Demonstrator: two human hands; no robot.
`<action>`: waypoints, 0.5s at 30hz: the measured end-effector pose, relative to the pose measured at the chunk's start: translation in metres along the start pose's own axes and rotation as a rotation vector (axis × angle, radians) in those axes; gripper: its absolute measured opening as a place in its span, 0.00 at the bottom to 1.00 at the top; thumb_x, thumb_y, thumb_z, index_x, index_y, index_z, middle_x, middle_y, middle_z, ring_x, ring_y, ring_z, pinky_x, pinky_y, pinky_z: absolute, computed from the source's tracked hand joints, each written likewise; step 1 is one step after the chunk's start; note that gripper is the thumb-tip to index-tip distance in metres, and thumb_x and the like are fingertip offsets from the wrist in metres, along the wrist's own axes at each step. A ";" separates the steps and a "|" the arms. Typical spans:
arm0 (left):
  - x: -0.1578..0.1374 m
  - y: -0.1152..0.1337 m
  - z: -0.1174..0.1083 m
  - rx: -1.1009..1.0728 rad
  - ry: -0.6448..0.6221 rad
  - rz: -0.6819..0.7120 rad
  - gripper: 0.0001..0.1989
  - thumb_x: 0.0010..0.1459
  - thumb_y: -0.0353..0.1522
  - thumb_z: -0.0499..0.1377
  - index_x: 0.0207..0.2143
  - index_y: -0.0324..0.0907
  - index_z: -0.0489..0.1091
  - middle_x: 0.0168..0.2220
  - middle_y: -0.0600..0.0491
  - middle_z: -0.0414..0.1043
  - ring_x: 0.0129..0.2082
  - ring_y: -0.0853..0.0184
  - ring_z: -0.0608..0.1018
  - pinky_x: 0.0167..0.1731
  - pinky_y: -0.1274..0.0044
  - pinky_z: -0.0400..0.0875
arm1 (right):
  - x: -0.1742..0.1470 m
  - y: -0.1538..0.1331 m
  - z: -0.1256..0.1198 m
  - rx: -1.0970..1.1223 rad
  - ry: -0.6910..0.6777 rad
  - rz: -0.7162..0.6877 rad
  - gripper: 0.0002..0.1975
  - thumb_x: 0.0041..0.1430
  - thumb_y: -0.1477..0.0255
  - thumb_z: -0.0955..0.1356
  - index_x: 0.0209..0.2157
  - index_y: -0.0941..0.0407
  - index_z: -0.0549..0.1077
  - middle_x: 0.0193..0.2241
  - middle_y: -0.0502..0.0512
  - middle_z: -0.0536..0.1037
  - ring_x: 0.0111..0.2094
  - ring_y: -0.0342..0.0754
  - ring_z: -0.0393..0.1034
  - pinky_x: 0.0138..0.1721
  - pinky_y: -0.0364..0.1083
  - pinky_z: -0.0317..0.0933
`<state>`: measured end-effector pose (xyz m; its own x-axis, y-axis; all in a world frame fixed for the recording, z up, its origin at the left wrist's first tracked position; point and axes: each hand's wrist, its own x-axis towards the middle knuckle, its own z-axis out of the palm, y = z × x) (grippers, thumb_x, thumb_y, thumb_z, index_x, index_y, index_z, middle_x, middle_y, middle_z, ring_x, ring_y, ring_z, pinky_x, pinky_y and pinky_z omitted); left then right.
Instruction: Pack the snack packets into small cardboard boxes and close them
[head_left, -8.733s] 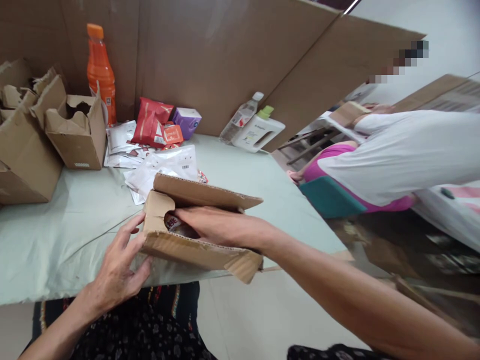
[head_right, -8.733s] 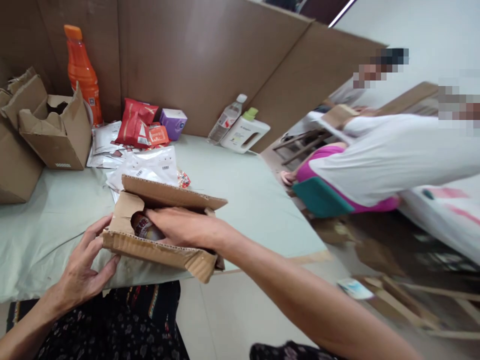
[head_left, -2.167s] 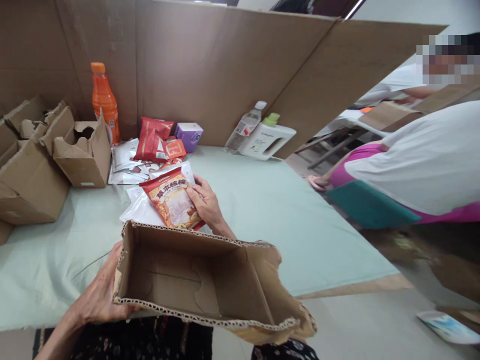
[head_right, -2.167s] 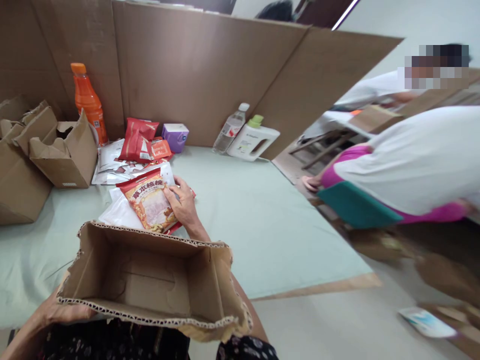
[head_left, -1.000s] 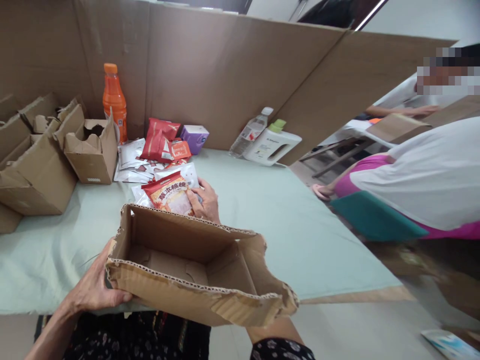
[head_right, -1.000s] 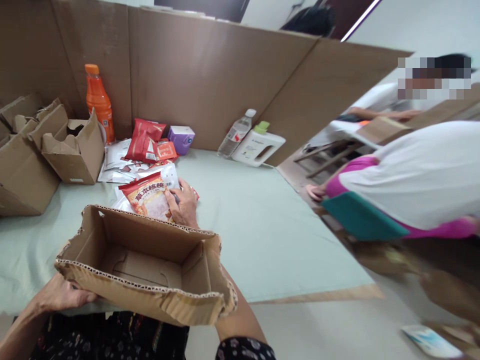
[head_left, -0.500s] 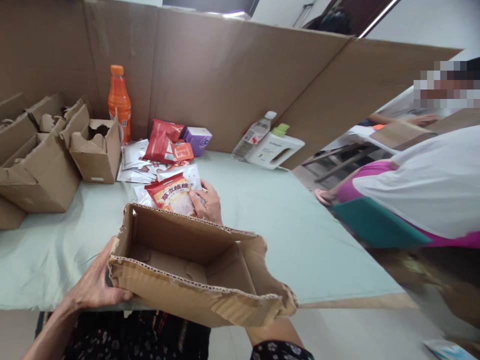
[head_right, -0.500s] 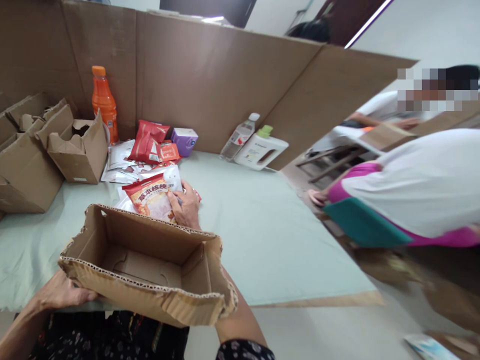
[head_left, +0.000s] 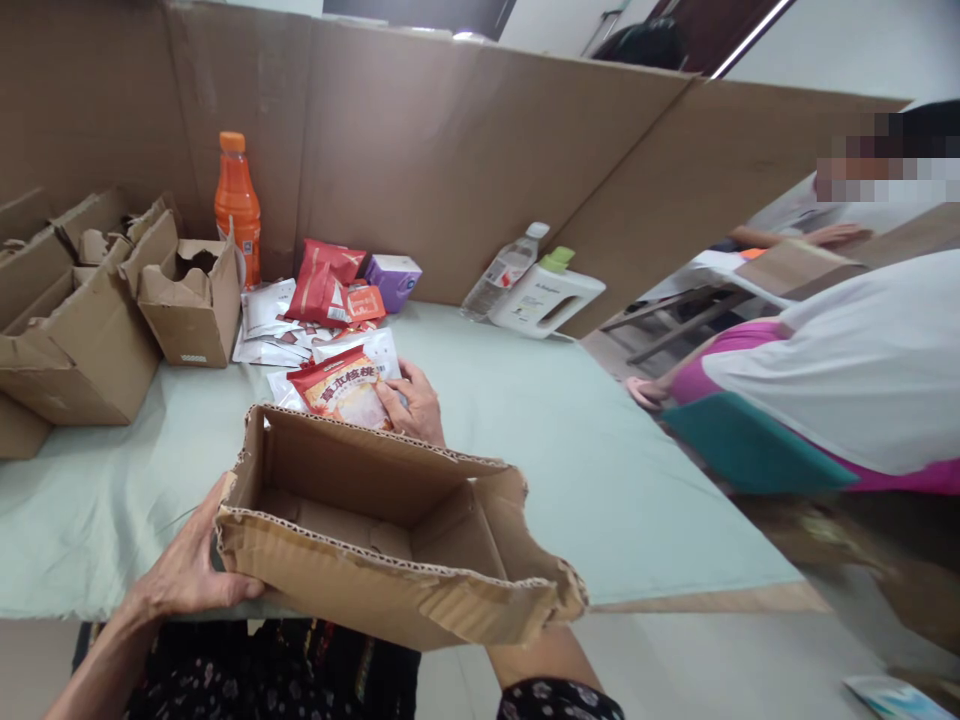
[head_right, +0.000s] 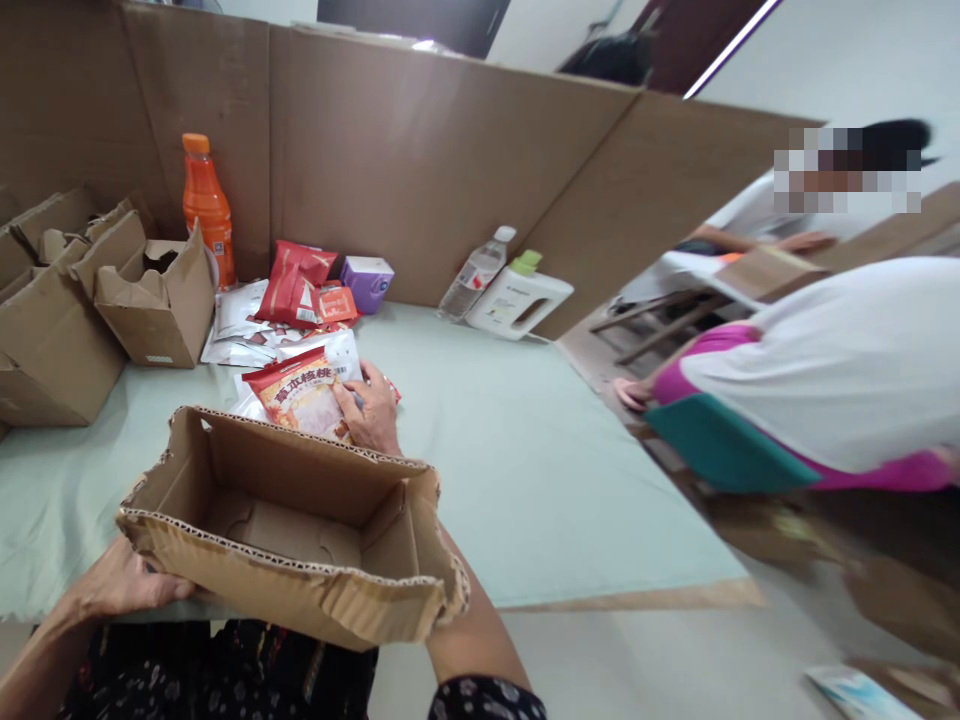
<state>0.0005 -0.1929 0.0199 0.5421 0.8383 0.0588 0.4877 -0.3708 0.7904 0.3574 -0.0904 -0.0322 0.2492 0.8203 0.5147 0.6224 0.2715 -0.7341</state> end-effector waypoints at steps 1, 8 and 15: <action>0.000 0.000 0.000 -0.021 0.001 -0.004 0.57 0.49 0.64 0.63 0.72 0.41 0.60 0.64 0.43 0.73 0.60 0.41 0.77 0.60 0.59 0.77 | 0.000 0.000 0.000 0.000 0.001 0.000 0.19 0.65 0.52 0.69 0.36 0.52 0.84 0.62 0.61 0.77 0.63 0.62 0.70 0.66 0.62 0.61; -0.002 -0.004 0.002 -0.181 0.001 -0.054 0.64 0.46 0.67 0.66 0.74 0.38 0.57 0.64 0.38 0.73 0.71 0.36 0.66 0.71 0.52 0.62 | 0.002 0.004 0.001 0.013 -0.006 -0.019 0.19 0.65 0.52 0.69 0.35 0.52 0.85 0.62 0.61 0.77 0.62 0.62 0.70 0.67 0.61 0.62; -0.003 -0.012 0.003 -0.161 0.037 -0.077 0.62 0.44 0.69 0.65 0.71 0.40 0.64 0.57 0.39 0.77 0.67 0.34 0.71 0.69 0.48 0.63 | 0.003 0.006 0.003 -0.078 -0.002 -0.072 0.23 0.68 0.51 0.67 0.37 0.53 0.86 0.61 0.62 0.78 0.60 0.61 0.73 0.63 0.60 0.66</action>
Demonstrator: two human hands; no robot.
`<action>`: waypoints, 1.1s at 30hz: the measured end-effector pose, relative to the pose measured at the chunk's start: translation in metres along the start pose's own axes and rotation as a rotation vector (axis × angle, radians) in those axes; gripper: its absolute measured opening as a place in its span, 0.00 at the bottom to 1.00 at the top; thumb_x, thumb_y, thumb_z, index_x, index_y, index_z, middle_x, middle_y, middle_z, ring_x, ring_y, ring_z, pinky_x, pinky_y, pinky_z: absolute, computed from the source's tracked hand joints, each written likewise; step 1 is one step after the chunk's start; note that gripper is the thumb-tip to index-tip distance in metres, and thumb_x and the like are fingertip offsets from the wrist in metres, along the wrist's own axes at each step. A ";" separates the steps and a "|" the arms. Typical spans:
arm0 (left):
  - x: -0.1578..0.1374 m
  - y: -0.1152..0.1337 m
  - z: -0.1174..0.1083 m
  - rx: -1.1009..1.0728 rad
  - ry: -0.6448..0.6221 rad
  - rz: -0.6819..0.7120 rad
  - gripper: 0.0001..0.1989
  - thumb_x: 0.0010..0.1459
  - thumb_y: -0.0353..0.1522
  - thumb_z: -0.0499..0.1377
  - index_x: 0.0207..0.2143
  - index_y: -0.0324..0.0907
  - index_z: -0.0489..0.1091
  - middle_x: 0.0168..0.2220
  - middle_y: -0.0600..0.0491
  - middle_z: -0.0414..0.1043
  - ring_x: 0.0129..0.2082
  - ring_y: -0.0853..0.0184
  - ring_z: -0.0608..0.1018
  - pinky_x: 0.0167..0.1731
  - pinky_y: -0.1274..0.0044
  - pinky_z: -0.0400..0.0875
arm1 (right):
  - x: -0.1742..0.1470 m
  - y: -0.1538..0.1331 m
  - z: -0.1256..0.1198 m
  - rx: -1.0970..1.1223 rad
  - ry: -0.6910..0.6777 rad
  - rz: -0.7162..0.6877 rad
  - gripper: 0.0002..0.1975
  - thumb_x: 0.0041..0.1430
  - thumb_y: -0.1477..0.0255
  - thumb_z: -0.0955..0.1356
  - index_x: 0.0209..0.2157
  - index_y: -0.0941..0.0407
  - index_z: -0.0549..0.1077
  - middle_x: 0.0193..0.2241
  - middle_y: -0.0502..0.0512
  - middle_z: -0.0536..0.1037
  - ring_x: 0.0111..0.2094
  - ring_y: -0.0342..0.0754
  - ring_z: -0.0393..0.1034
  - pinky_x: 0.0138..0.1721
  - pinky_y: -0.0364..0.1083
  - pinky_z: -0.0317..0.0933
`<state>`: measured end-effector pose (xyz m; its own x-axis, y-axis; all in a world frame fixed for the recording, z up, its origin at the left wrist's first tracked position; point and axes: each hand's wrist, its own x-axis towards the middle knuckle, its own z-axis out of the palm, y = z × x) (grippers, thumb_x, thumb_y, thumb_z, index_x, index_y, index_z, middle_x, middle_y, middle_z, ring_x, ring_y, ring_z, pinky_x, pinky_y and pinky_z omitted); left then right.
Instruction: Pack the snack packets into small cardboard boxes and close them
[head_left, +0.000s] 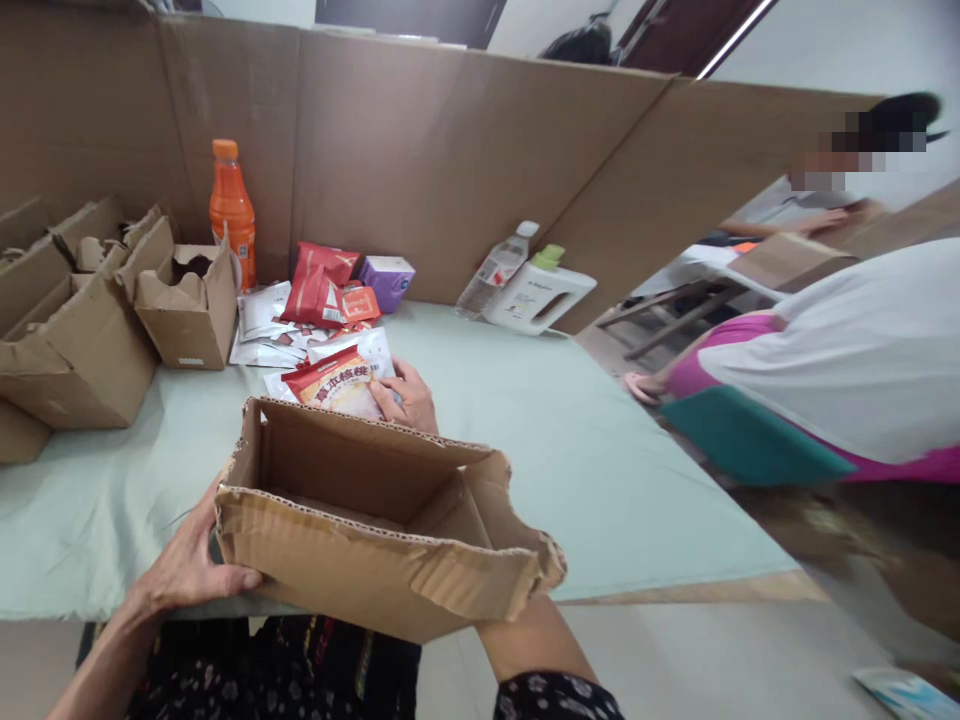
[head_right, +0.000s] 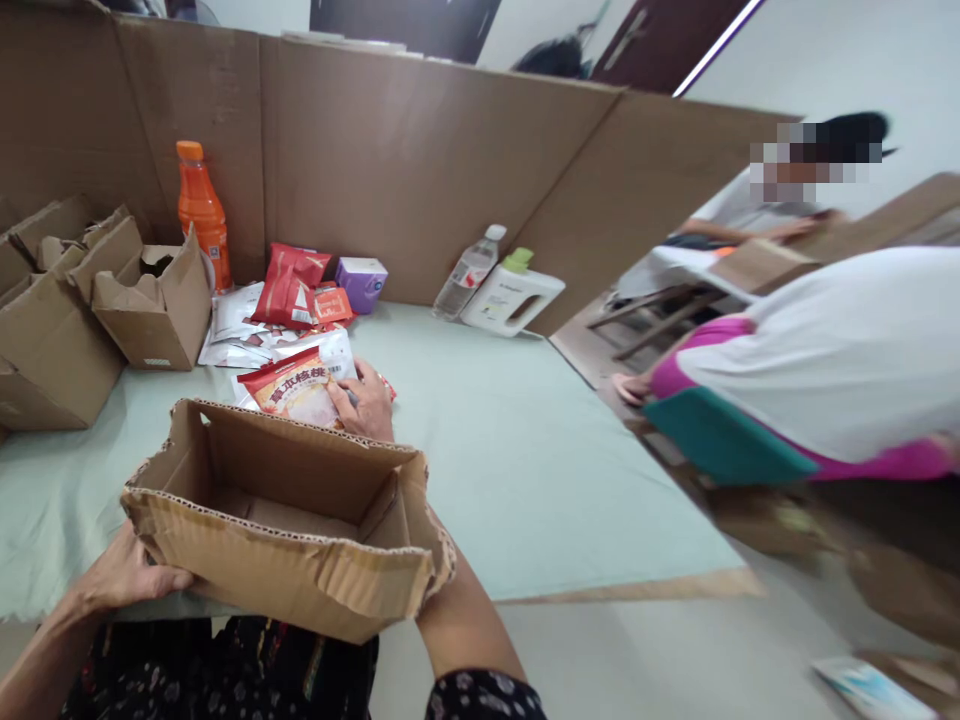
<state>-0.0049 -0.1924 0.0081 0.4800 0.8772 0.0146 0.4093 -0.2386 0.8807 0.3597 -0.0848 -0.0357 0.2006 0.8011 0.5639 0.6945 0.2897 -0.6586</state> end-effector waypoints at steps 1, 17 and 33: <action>0.000 -0.001 0.000 0.004 0.004 -0.004 0.61 0.43 0.69 0.66 0.70 0.41 0.65 0.56 0.39 0.78 0.65 0.34 0.72 0.69 0.47 0.63 | 0.000 0.000 0.000 -0.004 0.004 -0.004 0.23 0.68 0.51 0.66 0.37 0.53 0.85 0.61 0.62 0.78 0.60 0.61 0.74 0.63 0.60 0.66; 0.005 0.005 -0.002 0.013 -0.007 -0.059 0.57 0.40 0.70 0.65 0.61 0.39 0.74 0.53 0.41 0.78 0.57 0.35 0.76 0.67 0.46 0.64 | 0.001 0.002 0.000 -0.040 -0.009 -0.032 0.21 0.69 0.52 0.66 0.39 0.51 0.85 0.61 0.60 0.79 0.60 0.61 0.74 0.62 0.59 0.67; 0.003 -0.002 -0.003 -0.003 -0.035 -0.086 0.47 0.42 0.62 0.68 0.56 0.40 0.73 0.51 0.43 0.78 0.55 0.41 0.77 0.59 0.54 0.75 | 0.003 -0.002 -0.004 -0.063 -0.048 -0.031 0.23 0.69 0.51 0.65 0.40 0.51 0.85 0.63 0.61 0.77 0.61 0.62 0.73 0.64 0.61 0.65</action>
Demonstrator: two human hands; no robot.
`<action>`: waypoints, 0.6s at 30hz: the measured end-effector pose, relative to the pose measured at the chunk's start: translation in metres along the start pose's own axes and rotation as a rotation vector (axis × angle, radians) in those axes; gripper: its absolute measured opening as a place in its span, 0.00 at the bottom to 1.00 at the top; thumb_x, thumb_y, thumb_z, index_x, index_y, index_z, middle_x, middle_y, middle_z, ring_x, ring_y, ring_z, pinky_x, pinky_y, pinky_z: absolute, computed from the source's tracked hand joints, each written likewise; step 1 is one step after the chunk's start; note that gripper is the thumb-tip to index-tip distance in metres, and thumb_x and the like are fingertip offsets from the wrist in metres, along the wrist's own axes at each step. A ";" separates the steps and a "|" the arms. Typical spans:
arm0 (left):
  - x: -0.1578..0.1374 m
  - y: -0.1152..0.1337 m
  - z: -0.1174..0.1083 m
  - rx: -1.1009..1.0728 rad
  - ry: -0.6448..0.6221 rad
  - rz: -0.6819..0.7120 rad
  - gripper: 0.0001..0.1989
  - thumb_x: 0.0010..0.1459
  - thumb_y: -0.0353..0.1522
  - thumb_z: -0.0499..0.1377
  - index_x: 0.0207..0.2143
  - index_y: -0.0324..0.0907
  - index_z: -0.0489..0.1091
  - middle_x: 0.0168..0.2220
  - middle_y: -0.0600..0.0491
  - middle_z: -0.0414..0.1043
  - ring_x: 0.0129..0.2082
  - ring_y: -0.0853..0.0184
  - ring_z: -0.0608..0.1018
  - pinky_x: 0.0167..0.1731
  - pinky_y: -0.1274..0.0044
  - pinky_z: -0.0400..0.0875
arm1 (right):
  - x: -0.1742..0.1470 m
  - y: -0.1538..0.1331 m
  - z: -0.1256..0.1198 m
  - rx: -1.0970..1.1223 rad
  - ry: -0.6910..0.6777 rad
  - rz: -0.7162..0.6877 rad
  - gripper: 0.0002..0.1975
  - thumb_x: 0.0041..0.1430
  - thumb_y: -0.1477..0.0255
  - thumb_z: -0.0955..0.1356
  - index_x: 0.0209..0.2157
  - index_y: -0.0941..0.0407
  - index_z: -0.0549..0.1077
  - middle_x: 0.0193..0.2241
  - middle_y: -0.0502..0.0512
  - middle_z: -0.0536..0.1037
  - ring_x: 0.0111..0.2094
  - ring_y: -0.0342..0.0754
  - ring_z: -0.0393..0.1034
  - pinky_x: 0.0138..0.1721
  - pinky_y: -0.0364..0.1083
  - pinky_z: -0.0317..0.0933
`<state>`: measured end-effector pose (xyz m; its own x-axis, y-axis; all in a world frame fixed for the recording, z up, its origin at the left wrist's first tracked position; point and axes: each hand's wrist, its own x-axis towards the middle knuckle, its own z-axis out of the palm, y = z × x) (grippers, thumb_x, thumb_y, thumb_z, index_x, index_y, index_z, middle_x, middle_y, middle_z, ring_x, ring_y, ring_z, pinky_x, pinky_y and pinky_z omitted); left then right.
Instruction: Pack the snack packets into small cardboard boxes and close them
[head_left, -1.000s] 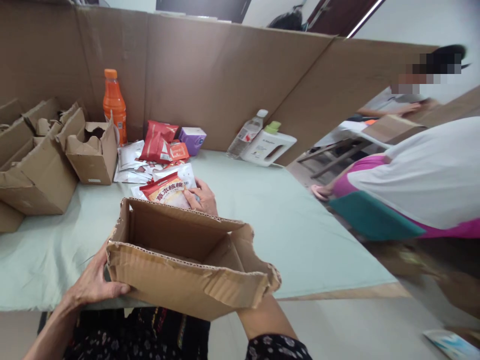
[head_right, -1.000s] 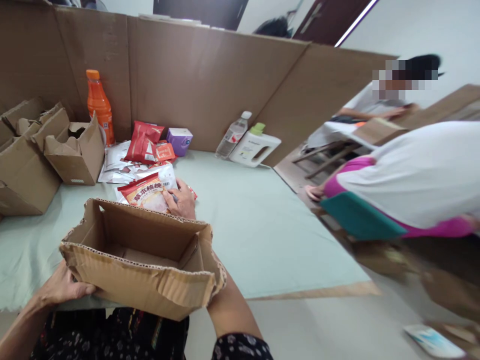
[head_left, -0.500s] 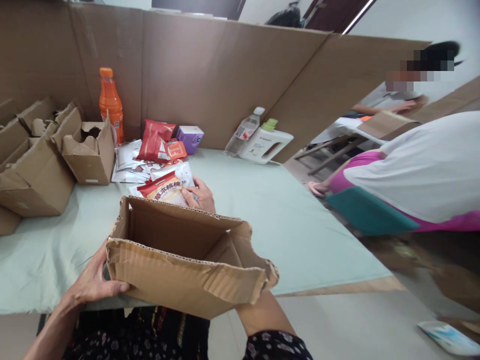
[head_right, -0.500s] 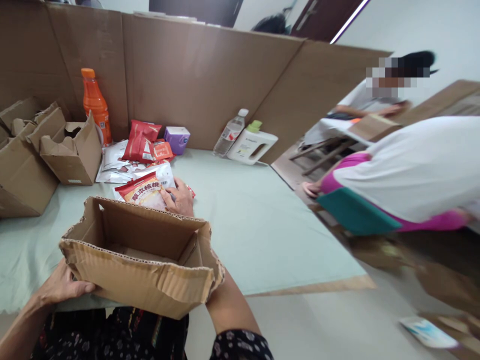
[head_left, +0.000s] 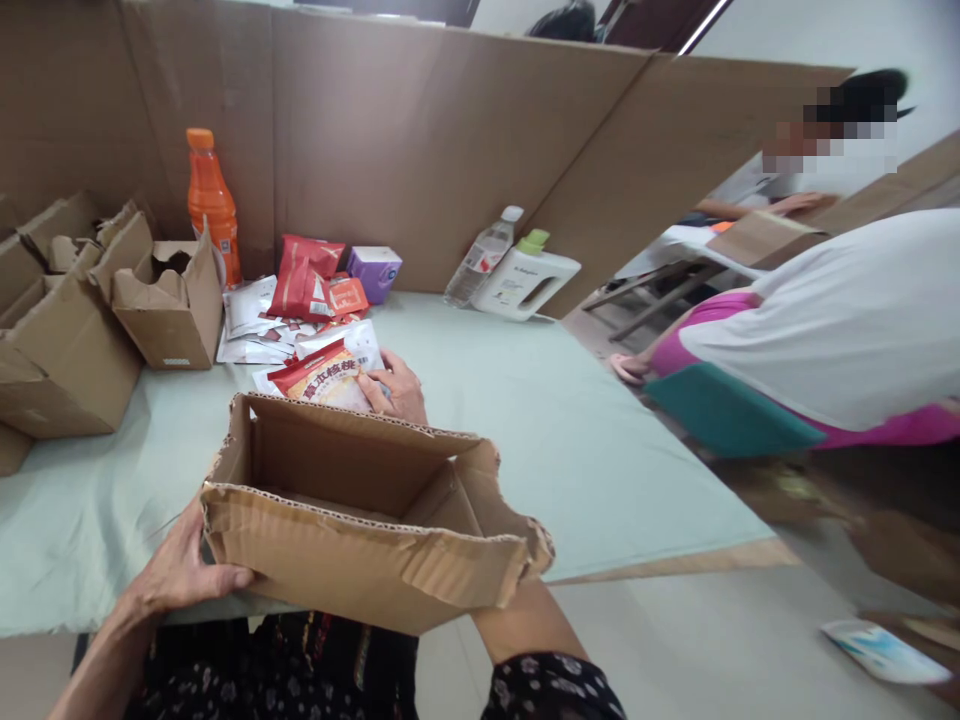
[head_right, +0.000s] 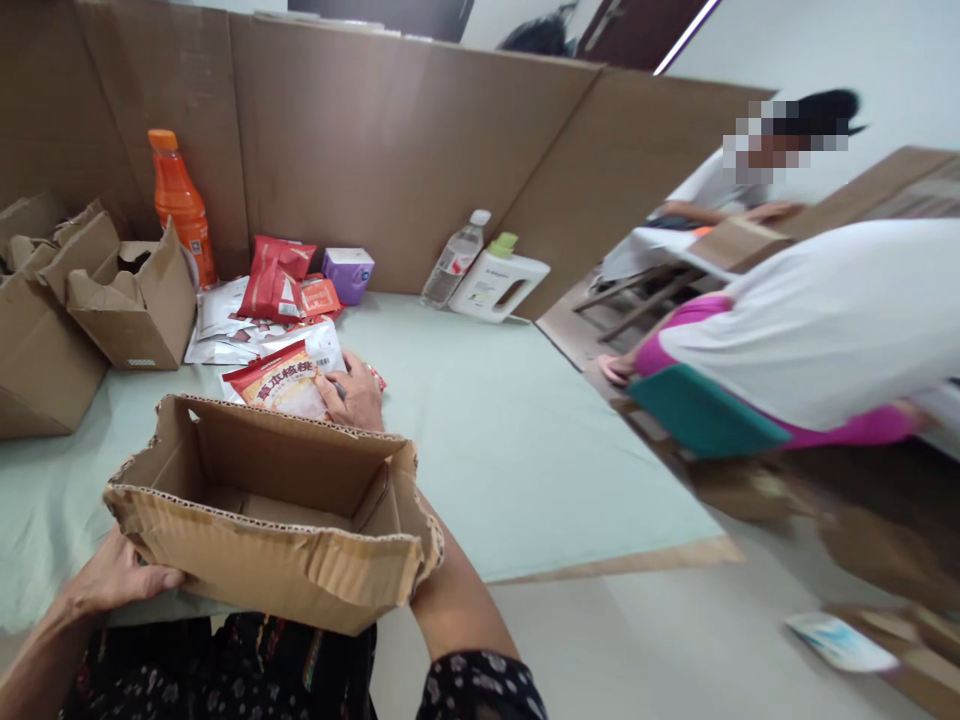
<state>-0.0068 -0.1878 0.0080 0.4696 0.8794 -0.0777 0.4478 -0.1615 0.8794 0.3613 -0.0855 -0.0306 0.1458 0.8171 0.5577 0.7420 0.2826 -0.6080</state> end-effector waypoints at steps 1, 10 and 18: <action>0.000 -0.001 0.000 0.002 0.002 -0.010 0.47 0.41 0.62 0.68 0.56 0.41 0.73 0.52 0.42 0.78 0.54 0.41 0.78 0.58 0.54 0.76 | 0.000 0.000 0.000 -0.004 -0.006 0.003 0.23 0.69 0.51 0.65 0.40 0.51 0.85 0.63 0.61 0.77 0.61 0.62 0.73 0.64 0.61 0.65; 0.000 0.001 -0.001 0.039 0.007 -0.091 0.46 0.38 0.64 0.66 0.51 0.42 0.74 0.49 0.42 0.80 0.50 0.41 0.81 0.53 0.52 0.79 | 0.001 -0.002 0.001 -0.011 -0.005 -0.004 0.22 0.70 0.53 0.65 0.40 0.53 0.85 0.63 0.63 0.76 0.61 0.63 0.72 0.64 0.61 0.65; 0.001 0.006 -0.001 0.016 0.009 -0.043 0.44 0.40 0.65 0.67 0.50 0.43 0.74 0.48 0.42 0.82 0.49 0.41 0.82 0.51 0.53 0.81 | 0.002 -0.001 0.003 -0.015 0.004 -0.009 0.21 0.70 0.53 0.65 0.39 0.52 0.84 0.62 0.61 0.77 0.62 0.62 0.71 0.64 0.61 0.65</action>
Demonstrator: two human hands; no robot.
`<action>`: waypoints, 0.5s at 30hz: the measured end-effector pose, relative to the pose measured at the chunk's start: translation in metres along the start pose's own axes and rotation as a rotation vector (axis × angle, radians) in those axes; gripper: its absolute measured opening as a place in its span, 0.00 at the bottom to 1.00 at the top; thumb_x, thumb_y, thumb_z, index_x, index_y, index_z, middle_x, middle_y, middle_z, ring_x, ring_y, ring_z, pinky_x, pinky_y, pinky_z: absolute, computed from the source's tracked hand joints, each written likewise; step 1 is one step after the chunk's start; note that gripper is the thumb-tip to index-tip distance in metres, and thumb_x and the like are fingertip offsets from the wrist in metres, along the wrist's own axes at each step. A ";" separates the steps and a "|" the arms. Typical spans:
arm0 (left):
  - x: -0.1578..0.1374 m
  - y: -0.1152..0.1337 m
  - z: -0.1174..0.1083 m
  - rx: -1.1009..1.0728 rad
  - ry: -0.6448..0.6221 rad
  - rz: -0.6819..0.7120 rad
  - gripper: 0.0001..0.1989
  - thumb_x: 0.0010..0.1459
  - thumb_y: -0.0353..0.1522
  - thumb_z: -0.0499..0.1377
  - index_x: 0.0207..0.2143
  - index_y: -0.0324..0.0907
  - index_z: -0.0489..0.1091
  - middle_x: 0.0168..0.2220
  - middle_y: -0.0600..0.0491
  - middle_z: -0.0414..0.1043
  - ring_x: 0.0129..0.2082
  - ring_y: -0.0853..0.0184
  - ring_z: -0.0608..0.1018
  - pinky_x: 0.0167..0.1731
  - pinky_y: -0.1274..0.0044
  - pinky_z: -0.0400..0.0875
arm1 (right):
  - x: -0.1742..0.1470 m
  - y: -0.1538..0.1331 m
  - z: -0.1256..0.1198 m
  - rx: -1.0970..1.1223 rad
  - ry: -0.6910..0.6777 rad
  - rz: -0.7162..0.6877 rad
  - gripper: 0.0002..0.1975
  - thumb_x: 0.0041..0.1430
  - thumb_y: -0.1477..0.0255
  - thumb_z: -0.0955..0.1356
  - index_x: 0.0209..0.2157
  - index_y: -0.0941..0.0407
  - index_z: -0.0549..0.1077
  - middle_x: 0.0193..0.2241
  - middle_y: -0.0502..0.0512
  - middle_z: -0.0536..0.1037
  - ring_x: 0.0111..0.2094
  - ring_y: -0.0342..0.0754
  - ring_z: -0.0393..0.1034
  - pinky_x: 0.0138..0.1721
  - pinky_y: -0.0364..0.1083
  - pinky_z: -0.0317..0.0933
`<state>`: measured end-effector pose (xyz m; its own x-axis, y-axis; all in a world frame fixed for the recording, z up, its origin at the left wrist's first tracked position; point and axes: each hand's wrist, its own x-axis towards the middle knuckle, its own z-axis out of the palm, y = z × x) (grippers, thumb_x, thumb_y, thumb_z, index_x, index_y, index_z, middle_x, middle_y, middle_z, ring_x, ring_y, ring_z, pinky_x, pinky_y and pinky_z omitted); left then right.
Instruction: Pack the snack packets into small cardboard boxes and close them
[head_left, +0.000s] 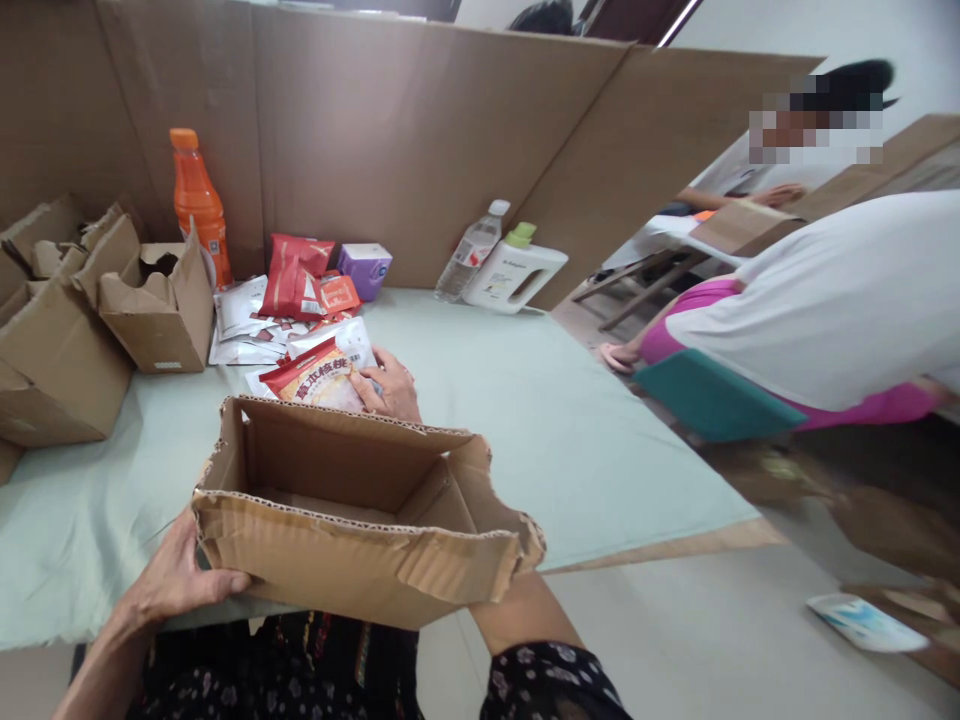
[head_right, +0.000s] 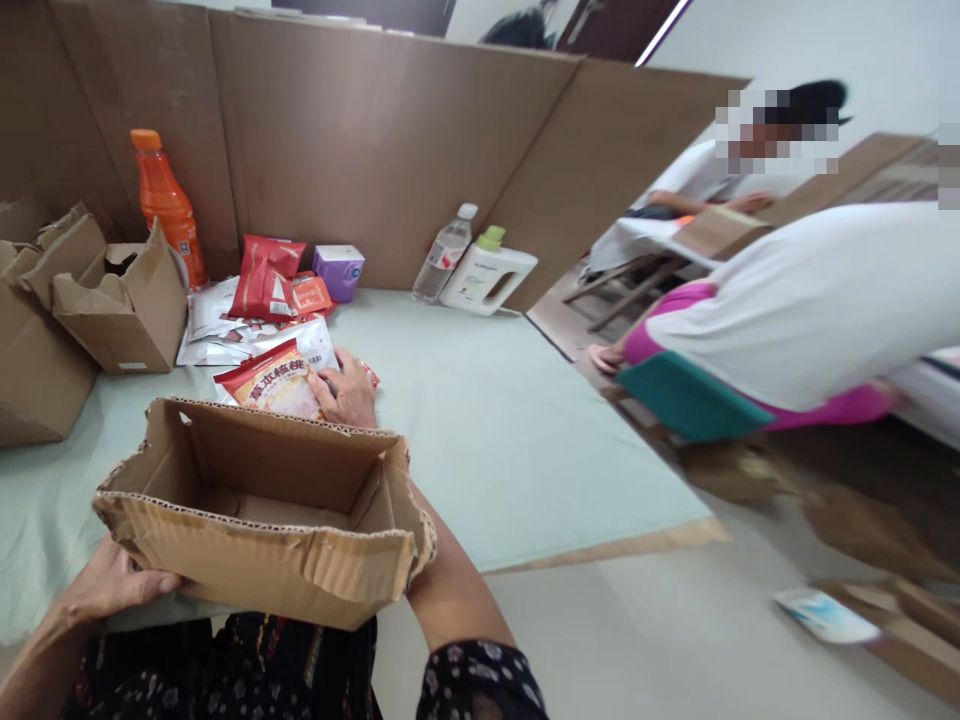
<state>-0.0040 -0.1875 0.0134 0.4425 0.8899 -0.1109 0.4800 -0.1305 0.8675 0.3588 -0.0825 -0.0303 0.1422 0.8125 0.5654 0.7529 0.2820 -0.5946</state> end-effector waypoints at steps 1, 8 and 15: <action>0.000 0.000 0.000 -0.004 -0.005 0.003 0.44 0.40 0.65 0.67 0.49 0.43 0.74 0.47 0.42 0.82 0.49 0.41 0.82 0.51 0.53 0.81 | 0.000 0.000 0.000 0.004 -0.003 0.003 0.21 0.70 0.53 0.65 0.39 0.52 0.84 0.62 0.61 0.77 0.62 0.62 0.71 0.64 0.62 0.64; -0.001 -0.001 0.001 -0.051 -0.019 0.000 0.42 0.40 0.64 0.69 0.47 0.43 0.74 0.44 0.43 0.81 0.53 0.40 0.81 0.55 0.52 0.79 | -0.001 -0.001 0.001 -0.005 0.010 0.019 0.21 0.69 0.53 0.65 0.38 0.52 0.84 0.62 0.61 0.77 0.62 0.62 0.71 0.64 0.60 0.64; -0.004 -0.006 0.005 -0.101 0.008 -0.002 0.51 0.39 0.66 0.68 0.56 0.41 0.72 0.55 0.39 0.79 0.55 0.39 0.80 0.56 0.51 0.78 | 0.002 0.000 0.004 0.043 0.004 0.020 0.21 0.68 0.52 0.66 0.37 0.52 0.84 0.62 0.62 0.77 0.61 0.62 0.71 0.64 0.60 0.64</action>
<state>-0.0050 -0.1925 0.0062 0.4351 0.8938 -0.1088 0.4020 -0.0847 0.9117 0.3569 -0.0789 -0.0314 0.1595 0.8159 0.5558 0.7219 0.2876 -0.6294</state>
